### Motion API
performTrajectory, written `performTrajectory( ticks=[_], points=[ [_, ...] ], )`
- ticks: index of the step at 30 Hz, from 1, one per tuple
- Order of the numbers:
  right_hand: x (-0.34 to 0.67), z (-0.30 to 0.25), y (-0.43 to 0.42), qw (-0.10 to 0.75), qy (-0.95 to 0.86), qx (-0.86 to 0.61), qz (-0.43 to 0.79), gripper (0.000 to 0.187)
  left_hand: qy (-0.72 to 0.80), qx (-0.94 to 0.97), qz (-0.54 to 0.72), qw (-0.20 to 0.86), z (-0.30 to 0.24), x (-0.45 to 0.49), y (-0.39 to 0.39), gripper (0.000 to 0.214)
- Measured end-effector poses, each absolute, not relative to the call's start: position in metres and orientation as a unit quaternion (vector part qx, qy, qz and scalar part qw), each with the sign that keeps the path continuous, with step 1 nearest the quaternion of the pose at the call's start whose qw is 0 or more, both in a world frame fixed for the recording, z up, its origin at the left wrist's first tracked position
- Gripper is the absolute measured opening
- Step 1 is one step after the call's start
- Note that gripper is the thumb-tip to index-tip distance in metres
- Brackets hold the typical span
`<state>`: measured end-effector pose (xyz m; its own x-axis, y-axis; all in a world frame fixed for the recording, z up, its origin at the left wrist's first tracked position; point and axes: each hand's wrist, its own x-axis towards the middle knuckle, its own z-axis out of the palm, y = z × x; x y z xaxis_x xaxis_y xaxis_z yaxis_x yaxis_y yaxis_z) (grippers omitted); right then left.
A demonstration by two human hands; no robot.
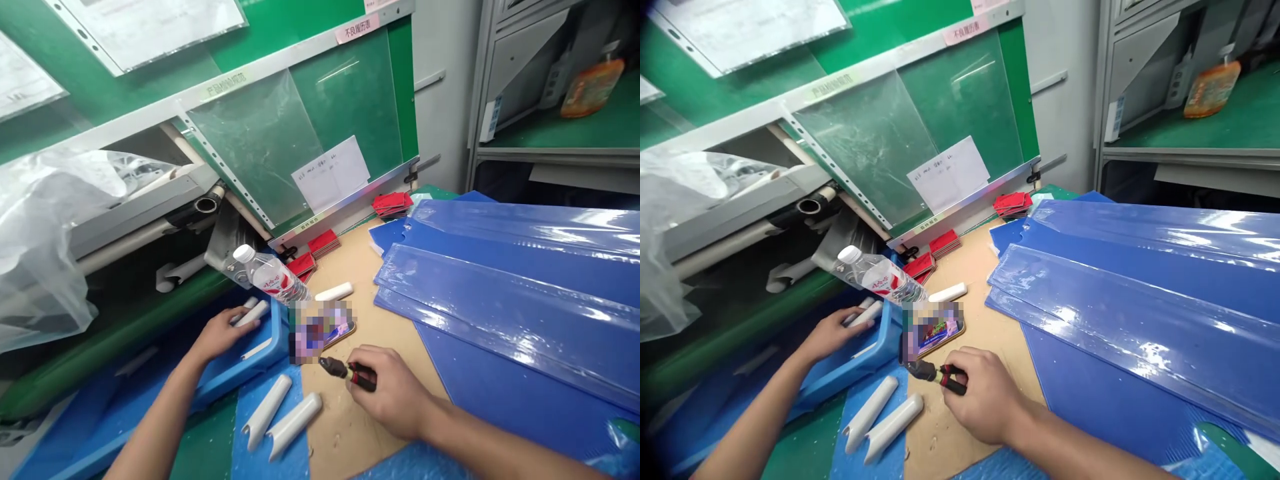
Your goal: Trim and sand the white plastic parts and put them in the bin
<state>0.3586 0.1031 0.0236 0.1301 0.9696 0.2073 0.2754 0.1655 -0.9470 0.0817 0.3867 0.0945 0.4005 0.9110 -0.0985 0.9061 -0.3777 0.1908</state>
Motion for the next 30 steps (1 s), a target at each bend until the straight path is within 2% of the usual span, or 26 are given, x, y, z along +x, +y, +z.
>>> performTrajectory(
  ticks=[4, 8, 10, 13, 15, 21, 30],
  points=[
    [0.362, 0.023, 0.102, 0.51, -0.568, -0.551, 0.338, 0.014, 0.596, 0.773, 0.195, 0.092, 0.097, 0.057, 0.308, 0.055],
    [0.363, 0.022, 0.098, 0.482, -0.587, -0.555, 0.34, 0.01, 0.55, 0.757, 0.316, 0.155, 0.062, 0.05, 0.216, 0.052],
    [0.361, 0.022, 0.095, 0.46, -0.603, -0.559, 0.336, 0.009, 0.482, 0.776, 0.316, 0.254, 0.049, 0.061, 0.18, 0.044],
    [0.356, 0.02, 0.092, 0.433, -0.62, -0.571, 0.32, 0.009, 0.327, 0.774, 0.251, 0.481, 0.049, 0.084, 0.146, 0.04],
    [0.353, 0.018, 0.091, 0.43, -0.619, -0.58, 0.308, 0.011, 0.251, 0.767, 0.216, 0.55, 0.056, 0.097, 0.134, 0.038],
    [0.351, 0.013, 0.096, 0.454, -0.59, -0.596, 0.3, 0.019, 0.326, 0.794, 0.267, 0.437, 0.045, 0.114, 0.128, 0.019],
    [0.347, 0.021, 0.098, 0.416, -0.617, -0.601, 0.293, 0.015, 0.417, 0.773, 0.342, 0.334, 0.015, 0.1, 0.154, 0.023]
  ],
)
